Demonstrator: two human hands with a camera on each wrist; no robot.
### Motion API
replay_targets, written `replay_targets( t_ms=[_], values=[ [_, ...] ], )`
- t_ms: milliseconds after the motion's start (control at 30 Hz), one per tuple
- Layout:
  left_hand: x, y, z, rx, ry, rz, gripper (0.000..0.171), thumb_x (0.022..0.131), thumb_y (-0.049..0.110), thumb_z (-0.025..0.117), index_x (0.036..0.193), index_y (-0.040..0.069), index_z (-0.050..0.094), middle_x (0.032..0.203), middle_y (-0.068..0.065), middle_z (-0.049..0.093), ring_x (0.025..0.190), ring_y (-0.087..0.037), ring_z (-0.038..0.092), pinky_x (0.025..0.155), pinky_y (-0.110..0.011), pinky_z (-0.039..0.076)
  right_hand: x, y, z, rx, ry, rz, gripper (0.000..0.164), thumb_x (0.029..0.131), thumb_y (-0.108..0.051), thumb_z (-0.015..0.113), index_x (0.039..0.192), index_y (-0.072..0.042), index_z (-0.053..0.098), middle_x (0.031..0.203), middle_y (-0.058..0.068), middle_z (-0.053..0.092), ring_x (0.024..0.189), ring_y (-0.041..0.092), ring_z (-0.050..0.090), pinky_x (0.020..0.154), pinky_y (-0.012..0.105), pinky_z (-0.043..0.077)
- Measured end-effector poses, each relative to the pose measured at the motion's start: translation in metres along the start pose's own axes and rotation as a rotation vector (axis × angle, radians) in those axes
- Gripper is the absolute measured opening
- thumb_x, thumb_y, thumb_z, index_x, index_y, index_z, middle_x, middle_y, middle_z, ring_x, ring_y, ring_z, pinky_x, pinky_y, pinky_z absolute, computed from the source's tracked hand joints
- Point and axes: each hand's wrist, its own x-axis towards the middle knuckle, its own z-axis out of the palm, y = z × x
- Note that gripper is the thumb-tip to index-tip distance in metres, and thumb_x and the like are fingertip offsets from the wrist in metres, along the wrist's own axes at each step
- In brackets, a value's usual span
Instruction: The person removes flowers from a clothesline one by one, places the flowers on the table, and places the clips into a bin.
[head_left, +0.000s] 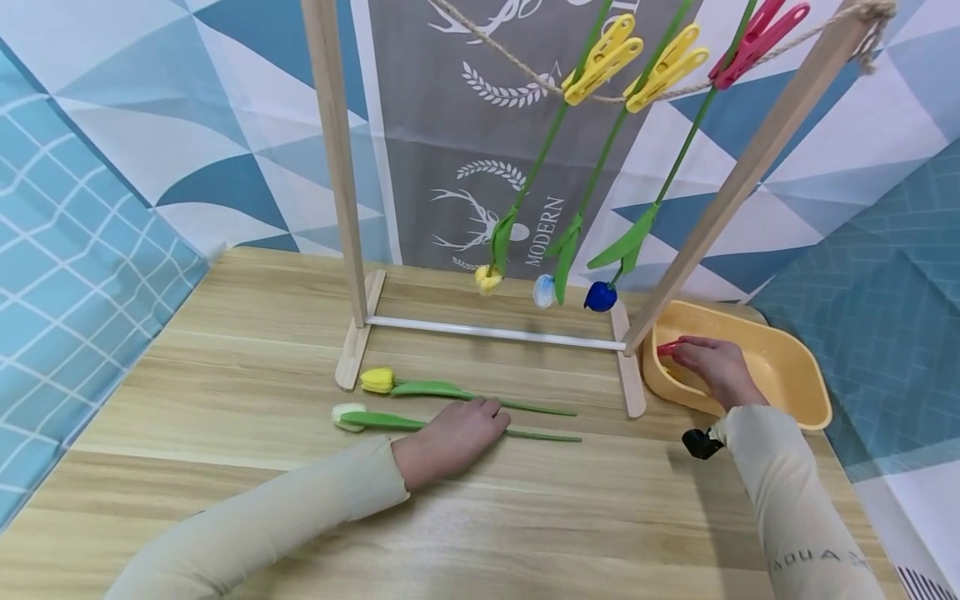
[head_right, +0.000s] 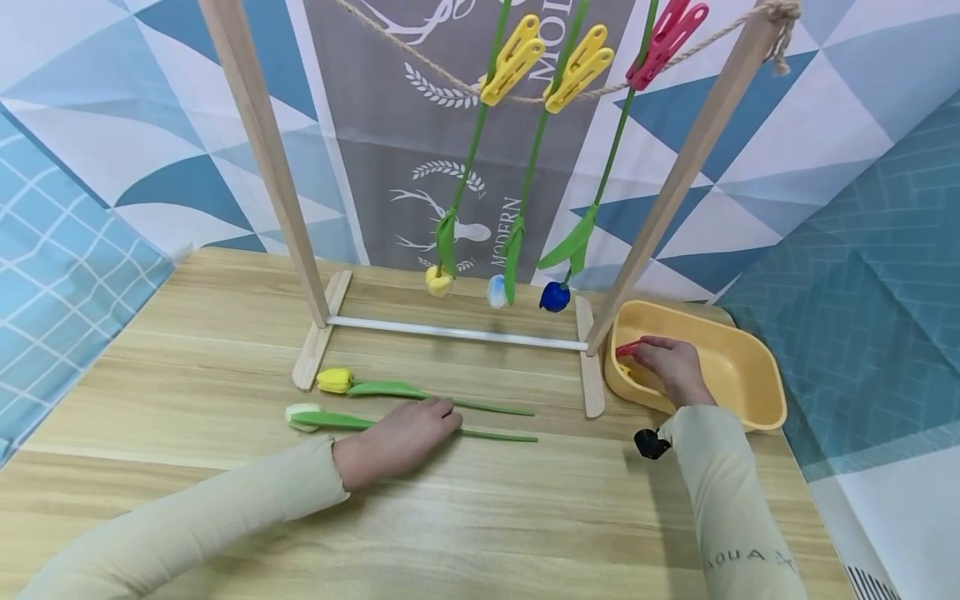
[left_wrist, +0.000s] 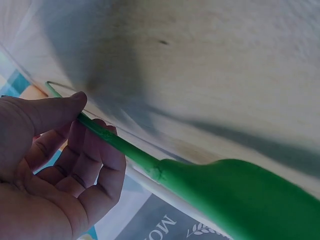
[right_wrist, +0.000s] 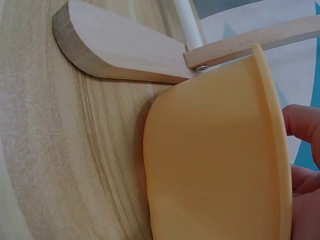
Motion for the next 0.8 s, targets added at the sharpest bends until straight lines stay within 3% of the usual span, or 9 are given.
replay_targets(
  t_ms=[200, 400, 567, 667, 800],
  values=[
    [0.001, -0.001, -0.002, -0.015, -0.025, -0.015, 0.023, 0.086, 0.0, 0.057, 0.106, 0.012, 0.061, 0.102, -0.003, 0.061, 0.091, -0.018, 0.06, 0.066, -0.032, 0.054, 0.004, 0.001, -0.001, -0.027, -0.045, 0.02, 0.06, 0.097, -0.026, 0.048, 0.145, 0.003, 0.025, 0.109, -0.004, 0.056, 0.089, -0.001, 0.062, 0.1, 0.031, 0.04],
    [0.003, -0.002, -0.003, -0.01, -0.05, -0.024, 0.025, 0.085, 0.0, 0.058, 0.107, 0.012, 0.06, 0.103, -0.004, 0.06, 0.093, -0.019, 0.06, 0.068, -0.034, 0.054, 0.007, 0.003, -0.006, -0.011, -0.093, -0.015, 0.058, 0.097, -0.02, 0.049, 0.142, 0.008, 0.026, 0.088, -0.017, 0.061, 0.086, -0.003, 0.064, 0.094, 0.028, 0.045],
    [0.004, -0.003, -0.001, -0.006, -0.051, -0.013, 0.025, 0.085, 0.0, 0.059, 0.106, 0.013, 0.06, 0.102, -0.004, 0.06, 0.091, -0.018, 0.06, 0.065, -0.033, 0.054, 0.01, 0.003, -0.01, 0.0, -0.123, -0.003, 0.059, 0.097, -0.017, 0.049, 0.142, 0.01, 0.024, 0.084, -0.019, 0.061, 0.084, -0.004, 0.064, 0.092, 0.026, 0.047],
    [0.005, -0.003, -0.001, -0.006, -0.048, -0.01, 0.024, 0.085, 0.0, 0.059, 0.105, 0.013, 0.06, 0.102, -0.004, 0.06, 0.091, -0.018, 0.059, 0.065, -0.032, 0.053, 0.011, 0.003, -0.011, -0.055, -0.111, 0.016, 0.059, 0.096, -0.019, 0.051, 0.141, 0.012, 0.027, 0.088, -0.015, 0.061, 0.083, -0.003, 0.064, 0.088, 0.023, 0.051],
    [0.005, -0.004, -0.002, -0.012, -0.053, -0.012, 0.024, 0.085, 0.0, 0.058, 0.107, 0.012, 0.061, 0.103, -0.005, 0.06, 0.093, -0.018, 0.06, 0.066, -0.032, 0.054, 0.012, 0.003, -0.013, -0.192, -0.077, 0.07, 0.061, 0.094, -0.026, 0.054, 0.139, 0.01, 0.032, 0.11, 0.005, 0.059, 0.086, 0.004, 0.061, 0.081, 0.021, 0.053]
  ],
)
